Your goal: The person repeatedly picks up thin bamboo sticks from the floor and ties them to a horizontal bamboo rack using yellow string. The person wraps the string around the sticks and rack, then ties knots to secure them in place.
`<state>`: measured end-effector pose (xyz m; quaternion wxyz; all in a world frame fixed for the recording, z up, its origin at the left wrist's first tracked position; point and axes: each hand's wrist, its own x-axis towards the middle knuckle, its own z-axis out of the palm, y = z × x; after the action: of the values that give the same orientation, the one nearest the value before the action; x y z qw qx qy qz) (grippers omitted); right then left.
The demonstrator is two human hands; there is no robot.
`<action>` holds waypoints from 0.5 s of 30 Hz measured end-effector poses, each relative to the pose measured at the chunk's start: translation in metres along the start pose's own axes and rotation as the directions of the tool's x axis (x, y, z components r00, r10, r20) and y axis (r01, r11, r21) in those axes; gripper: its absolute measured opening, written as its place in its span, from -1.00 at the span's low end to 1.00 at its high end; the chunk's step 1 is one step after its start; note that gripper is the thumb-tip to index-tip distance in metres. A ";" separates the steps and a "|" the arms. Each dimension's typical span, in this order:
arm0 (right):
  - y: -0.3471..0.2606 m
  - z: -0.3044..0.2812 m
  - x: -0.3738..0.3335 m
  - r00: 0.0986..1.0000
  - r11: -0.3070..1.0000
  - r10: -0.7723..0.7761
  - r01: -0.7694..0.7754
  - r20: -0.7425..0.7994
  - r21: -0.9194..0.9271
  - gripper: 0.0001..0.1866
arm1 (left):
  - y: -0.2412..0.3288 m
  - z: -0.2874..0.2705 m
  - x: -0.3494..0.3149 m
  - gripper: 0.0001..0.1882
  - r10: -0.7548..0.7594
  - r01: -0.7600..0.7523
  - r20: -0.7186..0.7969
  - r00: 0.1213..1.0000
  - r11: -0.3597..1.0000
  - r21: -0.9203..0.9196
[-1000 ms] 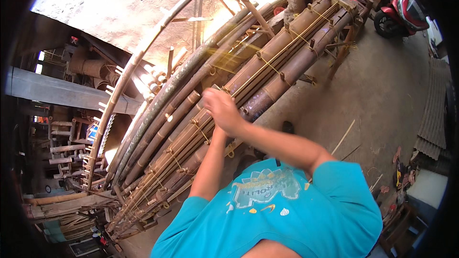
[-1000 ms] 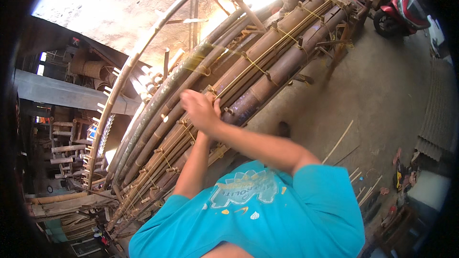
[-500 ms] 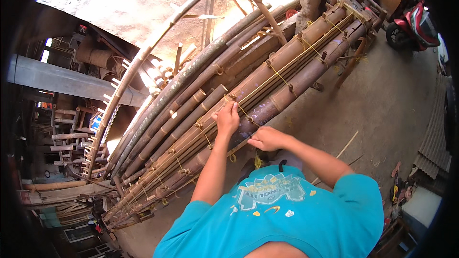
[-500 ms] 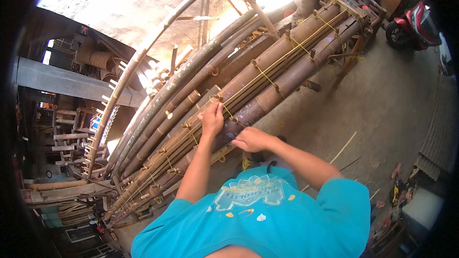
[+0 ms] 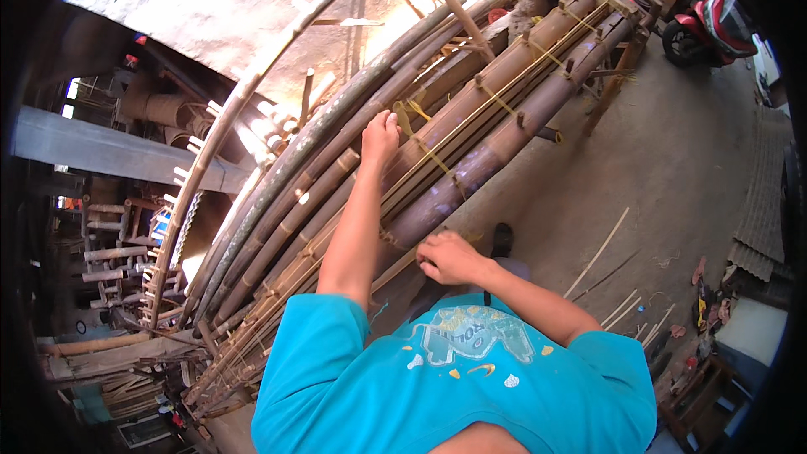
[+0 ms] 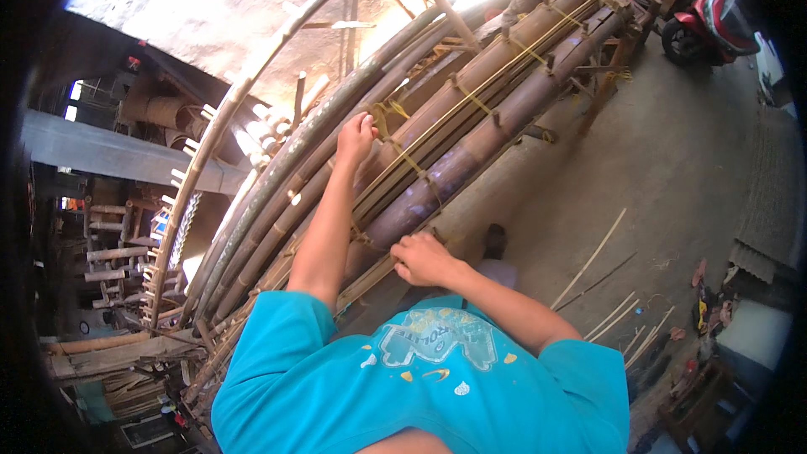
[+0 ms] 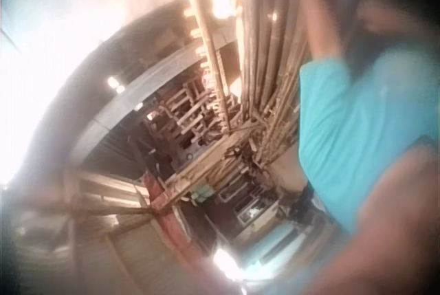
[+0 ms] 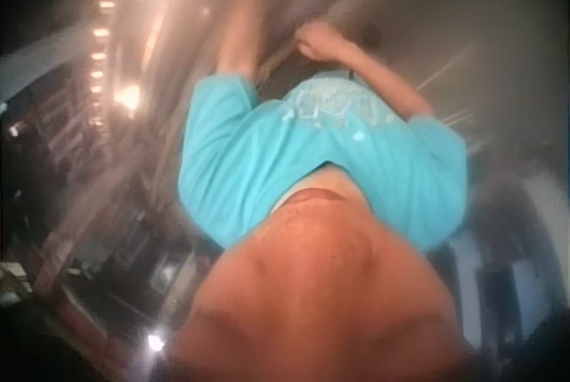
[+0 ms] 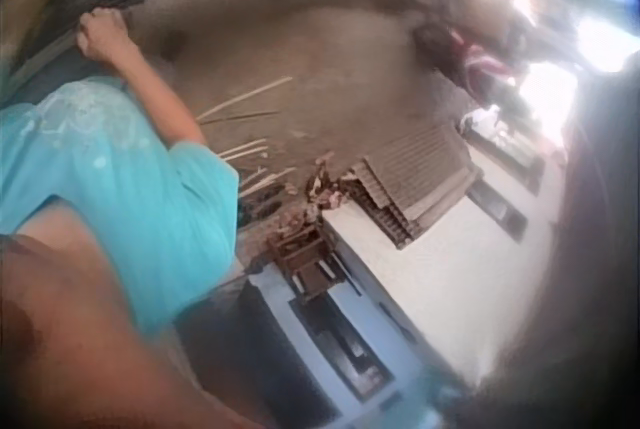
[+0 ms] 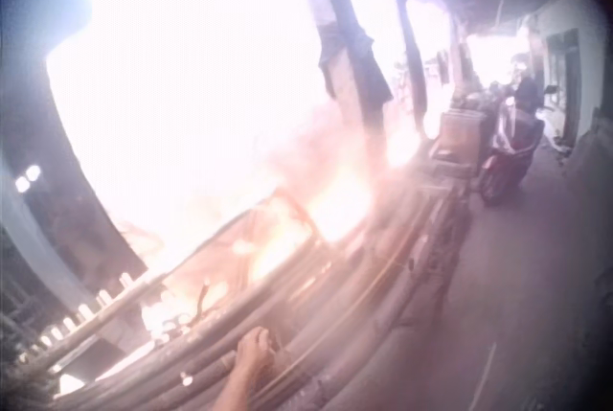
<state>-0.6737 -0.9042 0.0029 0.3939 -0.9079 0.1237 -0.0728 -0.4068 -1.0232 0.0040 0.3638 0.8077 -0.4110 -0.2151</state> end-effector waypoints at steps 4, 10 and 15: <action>-0.022 0.078 0.006 0.855 0.179 0.260 -0.499 0.449 0.848 -0.70 | -0.040 -0.089 -0.085 -0.63 0.062 -0.046 -0.034 0.997 0.935 0.353; -0.064 0.075 0.119 0.654 -0.185 0.680 0.590 -0.332 0.786 -0.67 | -0.065 -0.082 -0.184 -0.69 -0.021 -0.044 0.148 0.989 0.905 0.423; -0.093 -0.002 0.203 0.996 0.990 0.088 -0.088 -0.010 -0.109 -0.46 | -0.121 -0.072 -0.170 -0.69 0.320 -0.319 0.024 0.947 0.947 -0.022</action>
<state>-0.4641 -0.9014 0.0794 0.3460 -0.9216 0.1685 -0.0507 -0.3956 -0.8057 -0.0340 0.3952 0.7244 -0.5393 -0.1680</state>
